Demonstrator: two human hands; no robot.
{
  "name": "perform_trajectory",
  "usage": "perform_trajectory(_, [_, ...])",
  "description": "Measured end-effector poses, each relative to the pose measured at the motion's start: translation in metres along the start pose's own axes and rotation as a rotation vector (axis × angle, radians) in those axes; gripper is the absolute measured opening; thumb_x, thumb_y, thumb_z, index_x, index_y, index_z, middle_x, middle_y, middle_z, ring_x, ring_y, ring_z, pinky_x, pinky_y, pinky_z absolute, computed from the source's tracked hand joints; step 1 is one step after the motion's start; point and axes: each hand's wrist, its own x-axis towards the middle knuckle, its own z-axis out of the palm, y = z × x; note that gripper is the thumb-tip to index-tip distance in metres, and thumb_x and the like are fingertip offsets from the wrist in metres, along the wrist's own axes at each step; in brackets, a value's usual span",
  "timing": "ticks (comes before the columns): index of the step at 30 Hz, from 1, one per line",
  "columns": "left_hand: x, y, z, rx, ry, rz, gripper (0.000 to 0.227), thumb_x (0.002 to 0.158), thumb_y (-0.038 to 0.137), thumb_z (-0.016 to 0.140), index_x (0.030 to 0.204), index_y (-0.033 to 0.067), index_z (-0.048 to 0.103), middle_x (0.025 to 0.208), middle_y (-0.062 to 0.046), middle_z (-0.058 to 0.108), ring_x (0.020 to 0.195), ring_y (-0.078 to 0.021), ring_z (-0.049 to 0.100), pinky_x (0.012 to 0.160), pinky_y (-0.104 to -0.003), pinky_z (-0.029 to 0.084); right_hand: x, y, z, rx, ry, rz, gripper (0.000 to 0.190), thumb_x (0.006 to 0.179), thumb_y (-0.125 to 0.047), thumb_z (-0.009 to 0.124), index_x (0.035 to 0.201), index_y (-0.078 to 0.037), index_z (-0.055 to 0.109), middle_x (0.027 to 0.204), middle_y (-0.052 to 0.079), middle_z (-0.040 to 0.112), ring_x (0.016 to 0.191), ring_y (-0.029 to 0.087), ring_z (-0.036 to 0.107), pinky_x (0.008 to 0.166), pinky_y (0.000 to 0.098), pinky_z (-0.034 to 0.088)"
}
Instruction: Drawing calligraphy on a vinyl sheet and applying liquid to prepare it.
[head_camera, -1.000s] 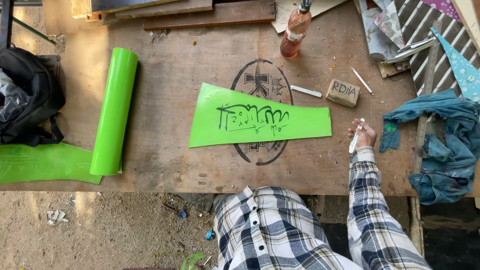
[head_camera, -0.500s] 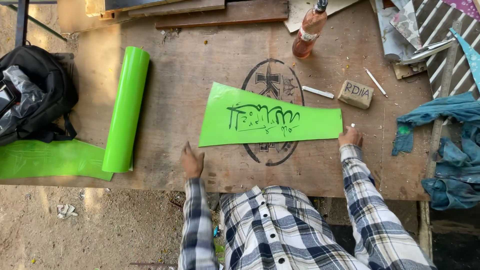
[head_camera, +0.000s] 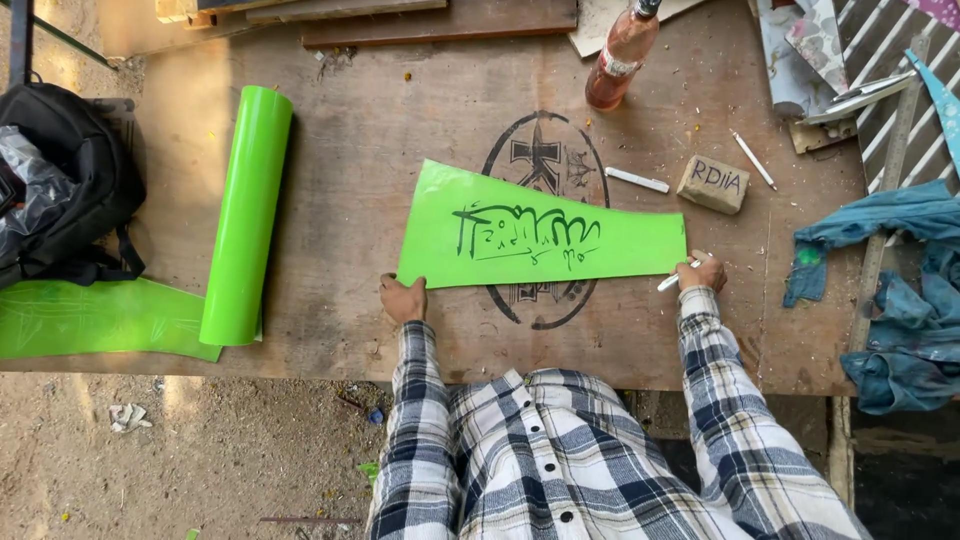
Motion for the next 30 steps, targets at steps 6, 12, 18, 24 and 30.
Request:
perform_trajectory(6, [0.039,-0.011,-0.021,-0.062,-0.155,-0.252,0.063,0.074,0.037,0.087,0.115,-0.0002,0.058,0.109,-0.024,0.068,0.1,-0.04,0.066,0.09,-0.048,0.052,0.015,0.001,-0.017,0.382,-0.067,0.259,0.042,0.076,0.0,0.07,0.117,0.007,0.071,0.095,0.022,0.076,0.067,0.021,0.076,0.059,0.0286,0.062])
perform_trajectory(12, [0.063,0.04,-0.1,-0.646,-0.434,-0.468,0.044,0.082,0.02,0.077,0.119,0.0083,0.056,0.107,-0.01,0.067,0.093,-0.0234,0.063,0.072,-0.038,0.053,0.043,0.037,-0.039,0.938,-0.556,0.586,0.046,0.091,0.004,0.058,0.136,0.009,0.062,0.093,0.007,0.07,0.068,0.009,0.062,0.058,0.0229,0.053])
perform_trajectory(18, [0.067,0.081,-0.13,-0.914,-0.551,-0.34,0.045,0.091,0.003,0.063,0.135,0.0105,0.052,0.096,-0.01,0.064,0.09,-0.0214,0.064,0.077,-0.037,0.055,0.028,-0.002,-0.056,1.31,-0.558,0.763,0.041,0.095,-0.004,0.061,0.135,0.004,0.061,0.085,0.003,0.063,0.065,0.007,0.059,0.059,0.0196,0.052])
perform_trajectory(24, [0.07,0.109,-0.141,-1.087,-0.576,-0.23,0.055,0.088,-0.002,0.06,0.142,0.004,0.053,0.092,-0.012,0.065,0.094,-0.023,0.07,0.091,-0.041,0.062,0.035,0.002,-0.048,1.378,-0.463,0.837,0.02,0.102,-0.012,0.074,0.117,-0.005,0.062,0.088,0.0,0.065,0.063,0.005,0.058,0.061,0.0206,0.05])
perform_trajectory(30, [0.088,0.157,-0.154,-1.324,-0.631,-0.047,0.043,0.088,-0.005,0.063,0.131,-0.0052,0.062,0.119,-0.019,0.072,0.11,-0.0255,0.073,0.099,-0.039,0.059,0.013,-0.054,-0.075,1.552,-0.387,0.821,0.035,0.095,-0.009,0.066,0.128,0.001,0.068,0.094,0.006,0.07,0.073,0.012,0.066,0.07,0.0245,0.056])
